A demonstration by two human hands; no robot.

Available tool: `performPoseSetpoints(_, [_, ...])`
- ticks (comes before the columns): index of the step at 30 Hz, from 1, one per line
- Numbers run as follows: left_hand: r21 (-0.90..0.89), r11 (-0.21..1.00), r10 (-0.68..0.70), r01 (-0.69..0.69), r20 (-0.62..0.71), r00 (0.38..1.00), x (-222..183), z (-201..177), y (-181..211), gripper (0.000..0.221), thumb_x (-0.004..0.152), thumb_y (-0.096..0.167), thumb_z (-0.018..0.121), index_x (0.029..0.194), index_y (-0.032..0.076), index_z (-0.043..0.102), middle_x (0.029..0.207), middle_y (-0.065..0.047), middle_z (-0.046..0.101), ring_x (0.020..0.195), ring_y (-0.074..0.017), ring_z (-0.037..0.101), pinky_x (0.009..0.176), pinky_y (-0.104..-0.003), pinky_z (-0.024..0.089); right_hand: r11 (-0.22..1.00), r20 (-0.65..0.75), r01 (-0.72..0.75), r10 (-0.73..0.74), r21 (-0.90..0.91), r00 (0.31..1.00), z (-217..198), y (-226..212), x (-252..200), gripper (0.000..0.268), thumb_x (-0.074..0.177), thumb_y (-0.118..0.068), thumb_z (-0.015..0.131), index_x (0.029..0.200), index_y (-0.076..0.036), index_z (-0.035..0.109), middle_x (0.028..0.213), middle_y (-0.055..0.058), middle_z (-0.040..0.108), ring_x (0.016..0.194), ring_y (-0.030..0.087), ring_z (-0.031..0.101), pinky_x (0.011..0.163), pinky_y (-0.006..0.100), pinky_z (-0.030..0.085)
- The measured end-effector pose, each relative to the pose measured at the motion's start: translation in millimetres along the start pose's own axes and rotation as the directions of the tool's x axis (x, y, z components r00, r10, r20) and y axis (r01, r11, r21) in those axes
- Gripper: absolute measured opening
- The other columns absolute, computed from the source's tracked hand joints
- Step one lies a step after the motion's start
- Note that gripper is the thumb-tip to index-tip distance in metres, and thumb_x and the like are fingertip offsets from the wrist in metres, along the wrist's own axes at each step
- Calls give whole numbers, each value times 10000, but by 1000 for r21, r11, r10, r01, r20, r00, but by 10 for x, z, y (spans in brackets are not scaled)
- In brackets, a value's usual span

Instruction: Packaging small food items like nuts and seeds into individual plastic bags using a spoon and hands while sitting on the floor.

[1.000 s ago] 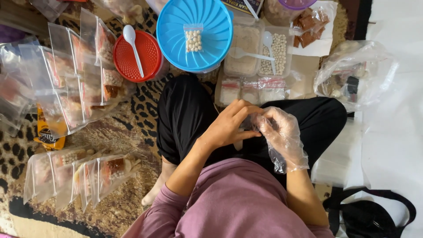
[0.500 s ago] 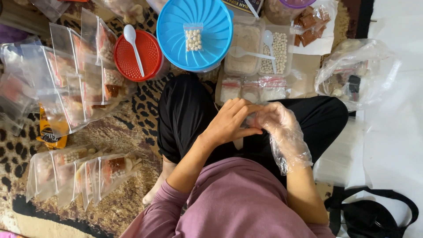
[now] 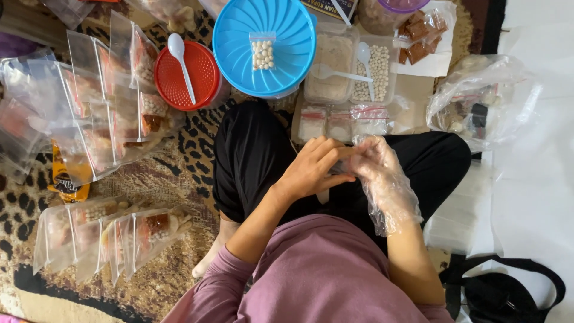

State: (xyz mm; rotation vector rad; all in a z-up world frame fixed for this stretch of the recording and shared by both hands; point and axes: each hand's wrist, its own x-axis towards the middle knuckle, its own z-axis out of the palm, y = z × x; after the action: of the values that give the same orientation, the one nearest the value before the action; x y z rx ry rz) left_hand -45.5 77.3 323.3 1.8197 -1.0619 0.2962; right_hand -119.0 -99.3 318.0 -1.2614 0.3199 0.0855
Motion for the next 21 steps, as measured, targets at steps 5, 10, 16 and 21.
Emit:
performPoseSetpoints(5, [61, 996, 58, -59, 19, 998, 5, -8, -41, 398, 911, 328, 755, 1185, 72, 622, 966, -66, 557, 766, -250, 503, 671, -337, 402, 998, 42, -30, 28, 53, 999, 5, 64, 80, 269, 857, 19, 614, 1096, -45, 508, 815, 18, 563, 663, 69, 629, 609, 218, 562])
performPoseSetpoints(10, [80, 994, 80, -81, 16, 997, -13, -8, -102, 325, 928, 331, 731, 1103, 76, 631, 974, -62, 563, 758, -250, 488, 666, -337, 383, 973, 109, -106, 85, 205, 990, 35, 28, 82, 324, 843, 103, 590, 1120, -51, 523, 867, 35, 569, 790, 111, 628, 761, 302, 570])
performPoseSetpoints(16, [-37, 998, -51, 50, -18, 999, -173, 76, -300, 359, 910, 378, 739, 1078, 83, 622, 1049, -82, 609, 837, -282, 534, 725, -355, 400, 950, 78, -118, 99, 291, 992, 61, 184, 190, 326, 868, 14, 657, 1156, -61, 525, 857, 84, 600, 779, 160, 635, 719, 305, 539])
performPoseSetpoints(21, [-199, 892, -420, 406, -33, 907, -626, 332, -824, 523, 825, 491, 817, 1198, 177, 628, 1110, -6, 627, 1023, -234, 588, 869, -338, 431, 907, -129, -25, -33, -420, 991, -46, 167, 538, 349, 934, -296, 741, 1182, -85, 617, 1036, 130, 747, 914, 215, 725, 775, 318, 559])
